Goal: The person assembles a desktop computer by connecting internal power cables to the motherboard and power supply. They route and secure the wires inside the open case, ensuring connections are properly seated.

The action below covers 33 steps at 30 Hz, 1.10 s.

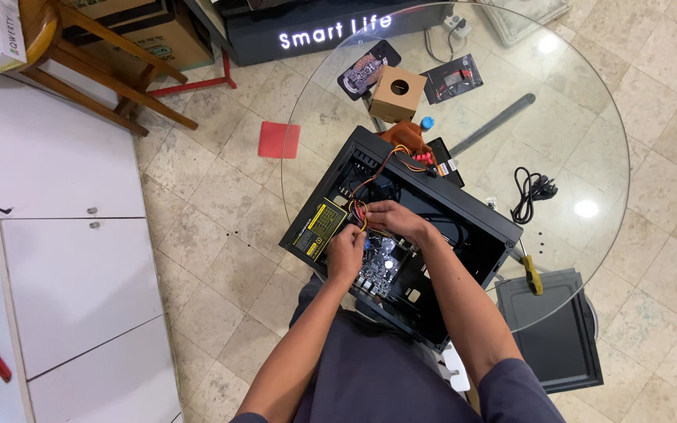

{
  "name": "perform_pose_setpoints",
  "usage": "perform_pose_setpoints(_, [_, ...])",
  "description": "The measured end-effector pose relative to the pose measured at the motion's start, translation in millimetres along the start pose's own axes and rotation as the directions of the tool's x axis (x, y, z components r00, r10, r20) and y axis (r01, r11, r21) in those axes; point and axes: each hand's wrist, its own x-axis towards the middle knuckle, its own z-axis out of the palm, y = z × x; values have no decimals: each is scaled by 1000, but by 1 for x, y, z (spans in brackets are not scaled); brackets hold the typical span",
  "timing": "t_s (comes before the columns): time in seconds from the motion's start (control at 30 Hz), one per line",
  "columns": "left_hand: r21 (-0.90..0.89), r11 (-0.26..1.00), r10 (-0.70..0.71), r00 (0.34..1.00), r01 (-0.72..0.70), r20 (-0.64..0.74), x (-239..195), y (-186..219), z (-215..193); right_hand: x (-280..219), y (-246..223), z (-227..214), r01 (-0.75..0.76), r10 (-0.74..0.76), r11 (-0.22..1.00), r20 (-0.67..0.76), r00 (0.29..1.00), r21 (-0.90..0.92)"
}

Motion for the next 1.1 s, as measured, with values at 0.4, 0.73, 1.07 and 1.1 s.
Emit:
perform_pose_setpoints(0.4, [491,823,327,945,-286,3,21,-41,20,45,73,-45,95,-72,959,94,993,-268])
perform_pose_setpoints(0.73, [544,804,224,970,-240,96,23,-16,12,31,70,-18,-159,-211,76,-172,962,-984])
perform_pose_setpoints(1.07, [258,962,76,995,-90,67,28,-9,39,18,72,-33,-112,-635,185,-205,745,-976])
perform_pose_setpoints(1.1, [222,971,90,996,-90,12,25,-7,39,16,66,-33,-60,-755,116,-128,643,-991])
